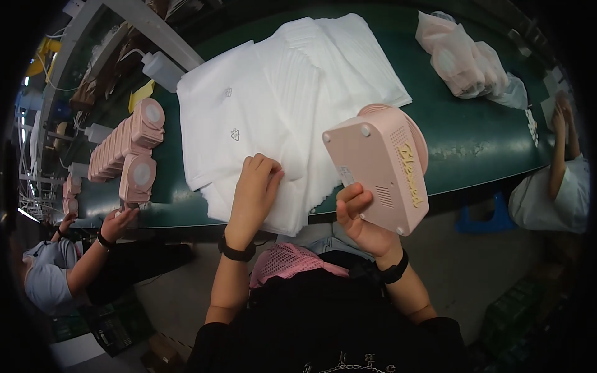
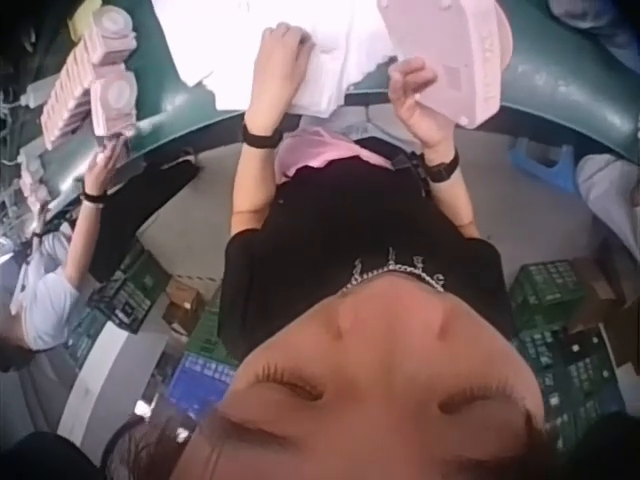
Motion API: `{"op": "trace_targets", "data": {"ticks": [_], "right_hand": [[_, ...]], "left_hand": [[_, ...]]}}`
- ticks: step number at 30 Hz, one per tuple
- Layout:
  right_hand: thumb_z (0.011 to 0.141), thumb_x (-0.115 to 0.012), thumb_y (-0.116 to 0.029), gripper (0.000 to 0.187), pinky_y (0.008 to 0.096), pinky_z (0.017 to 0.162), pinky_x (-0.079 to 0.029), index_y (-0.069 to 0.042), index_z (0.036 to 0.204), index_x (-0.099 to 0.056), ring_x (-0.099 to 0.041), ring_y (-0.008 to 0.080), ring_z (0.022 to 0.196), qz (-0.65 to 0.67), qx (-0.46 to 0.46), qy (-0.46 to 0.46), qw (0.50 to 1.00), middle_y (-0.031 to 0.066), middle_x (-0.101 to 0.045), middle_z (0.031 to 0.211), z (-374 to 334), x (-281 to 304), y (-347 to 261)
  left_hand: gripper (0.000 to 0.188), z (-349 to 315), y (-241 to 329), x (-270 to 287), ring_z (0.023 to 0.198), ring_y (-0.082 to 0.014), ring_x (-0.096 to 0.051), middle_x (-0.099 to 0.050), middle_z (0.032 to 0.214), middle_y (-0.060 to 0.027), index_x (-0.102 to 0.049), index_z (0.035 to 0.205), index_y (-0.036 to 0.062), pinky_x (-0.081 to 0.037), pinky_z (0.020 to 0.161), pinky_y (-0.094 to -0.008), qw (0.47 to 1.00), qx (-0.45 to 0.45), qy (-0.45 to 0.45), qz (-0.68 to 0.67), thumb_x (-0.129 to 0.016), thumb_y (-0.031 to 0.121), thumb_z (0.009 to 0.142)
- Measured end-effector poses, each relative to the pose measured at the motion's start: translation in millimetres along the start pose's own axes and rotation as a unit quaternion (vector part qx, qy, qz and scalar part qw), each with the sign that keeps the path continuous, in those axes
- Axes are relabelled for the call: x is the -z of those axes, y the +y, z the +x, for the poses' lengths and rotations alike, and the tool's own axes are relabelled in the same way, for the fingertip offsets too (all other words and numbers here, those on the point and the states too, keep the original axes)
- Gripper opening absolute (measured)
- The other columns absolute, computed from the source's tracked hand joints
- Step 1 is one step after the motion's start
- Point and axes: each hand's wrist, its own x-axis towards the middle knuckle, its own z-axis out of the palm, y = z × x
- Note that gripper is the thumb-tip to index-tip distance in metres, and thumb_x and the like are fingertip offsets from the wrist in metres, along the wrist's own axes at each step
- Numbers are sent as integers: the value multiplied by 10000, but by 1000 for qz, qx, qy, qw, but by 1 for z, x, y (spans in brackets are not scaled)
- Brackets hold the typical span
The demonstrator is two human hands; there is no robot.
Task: Packaging small portable fans into protective foam bags on a factory production line.
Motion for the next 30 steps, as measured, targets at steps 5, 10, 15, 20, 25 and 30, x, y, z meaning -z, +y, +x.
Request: {"op": "trace_targets", "data": {"ticks": [5,10,15,20,25,30], "right_hand": [[919,-483,-213,458,374,933,-475,-18,1323,-394,-498,338,1165,-163,58,122,977,221,-343,1375,10,-21,11],[878,-449,-461,667,337,699,-577,13,1338,-355,-576,327,1055,-413,112,177,886,245,-482,1256,-1,10,2],[873,-459,-465,596,319,677,-573,2,1242,-474,-619,257,966,-374,237,266,856,179,-593,1114,-1,11,1],[891,-512,-361,473,380,858,-500,16,1176,-515,-493,259,1166,-359,141,126,914,160,-517,1245,-28,-4,-37],[905,-481,-376,448,380,895,-466,10,1121,-551,-543,250,1106,-455,154,130,867,153,-514,1266,-73,5,-48],[892,-493,-383,498,347,918,-447,23,1177,-526,-565,238,1060,-428,21,265,864,151,-554,1195,-26,-14,-9]], "left_hand": [[97,-9,17,8,738,-187,-567,-589,820,-95,-575,910,-36,-449,682,-275,940,168,-3,-297,-563,49,863],[114,-15,43,-8,760,-116,-565,-611,840,-77,-578,927,-38,-448,684,-234,911,165,-35,-375,-524,58,898],[155,-11,33,10,684,-55,-527,-570,743,1,-562,938,13,-435,628,-206,738,237,111,-622,-491,151,945],[170,-15,21,46,593,0,-437,-510,678,63,-558,936,52,-352,521,-167,734,264,142,-610,-482,203,959],[153,-8,41,30,558,17,-373,-512,681,77,-577,952,18,-263,477,-158,880,205,40,-427,-525,162,939],[139,-13,50,20,545,18,-350,-531,689,71,-586,964,2,-249,472,-162,877,184,-7,-444,-541,129,928]]}}
